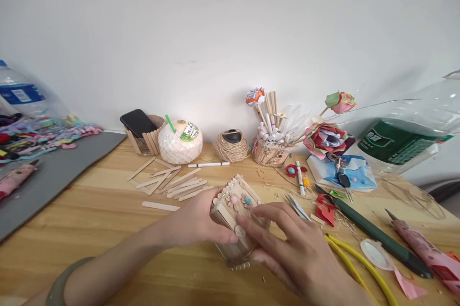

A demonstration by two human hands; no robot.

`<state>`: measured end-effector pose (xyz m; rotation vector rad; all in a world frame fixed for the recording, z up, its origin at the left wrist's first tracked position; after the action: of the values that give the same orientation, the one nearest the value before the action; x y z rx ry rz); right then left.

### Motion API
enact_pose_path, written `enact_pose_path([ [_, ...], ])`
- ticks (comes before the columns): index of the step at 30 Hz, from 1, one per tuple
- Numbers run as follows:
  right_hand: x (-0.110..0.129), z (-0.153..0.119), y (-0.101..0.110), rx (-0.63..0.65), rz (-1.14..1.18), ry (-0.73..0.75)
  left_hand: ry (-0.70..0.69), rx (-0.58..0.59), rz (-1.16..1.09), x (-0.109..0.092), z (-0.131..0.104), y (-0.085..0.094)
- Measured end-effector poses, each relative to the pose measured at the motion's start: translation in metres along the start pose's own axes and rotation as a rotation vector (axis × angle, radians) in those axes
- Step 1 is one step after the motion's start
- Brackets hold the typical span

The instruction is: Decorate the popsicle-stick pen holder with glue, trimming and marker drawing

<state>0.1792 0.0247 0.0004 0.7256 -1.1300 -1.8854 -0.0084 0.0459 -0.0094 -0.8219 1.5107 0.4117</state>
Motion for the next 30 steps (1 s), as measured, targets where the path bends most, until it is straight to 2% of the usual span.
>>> enact_pose_path([
  [3,-0.008,-0.004,0.003,-0.116,0.031,-0.027,0.018,-0.032,0.008,0.0,0.0,0.002],
  [7,-0.006,-0.01,0.002,-0.233,0.23,-0.296,0.024,-0.034,-0.003,0.001,-0.001,0.003],
  [10,0.009,-0.009,-0.009,-0.203,0.355,-0.463,-0.012,-0.048,-0.028,0.004,-0.002,0.003],
  [12,0.018,-0.008,-0.022,-0.165,0.407,-0.542,-0.046,-0.1,-0.029,0.008,-0.003,0.002],
  [14,0.024,-0.007,-0.032,-0.229,0.454,-0.619,-0.087,-0.142,-0.014,0.011,-0.003,0.0],
  [16,0.026,-0.005,-0.038,-0.275,0.496,-0.637,-0.127,-0.165,0.016,0.014,-0.004,-0.004],
  [20,0.026,-0.001,-0.038,-0.246,0.552,-0.636,-0.157,-0.218,0.061,0.022,-0.005,-0.014],
  [23,0.026,0.0,-0.036,-0.26,0.594,-0.632,-0.157,-0.212,0.026,0.025,-0.007,-0.021],
  [27,0.027,0.0,-0.037,-0.303,0.654,-0.611,-0.141,-0.232,0.006,0.022,-0.01,-0.026],
  [30,0.027,0.0,-0.034,-0.272,0.702,-0.579,-0.137,-0.236,0.015,0.02,-0.011,-0.027],
])
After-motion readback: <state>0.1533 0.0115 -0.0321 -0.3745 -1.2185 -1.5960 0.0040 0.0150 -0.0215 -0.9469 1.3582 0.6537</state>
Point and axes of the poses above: each hand's wrist, its own z-axis towards the middle knuckle, its own y-axis out of the back of the hand, x = y × z, the point moved 2 cm from there along z, towards the middle knuckle, and after that the axes turned 8 degrees about x, right-handed, at the moved point
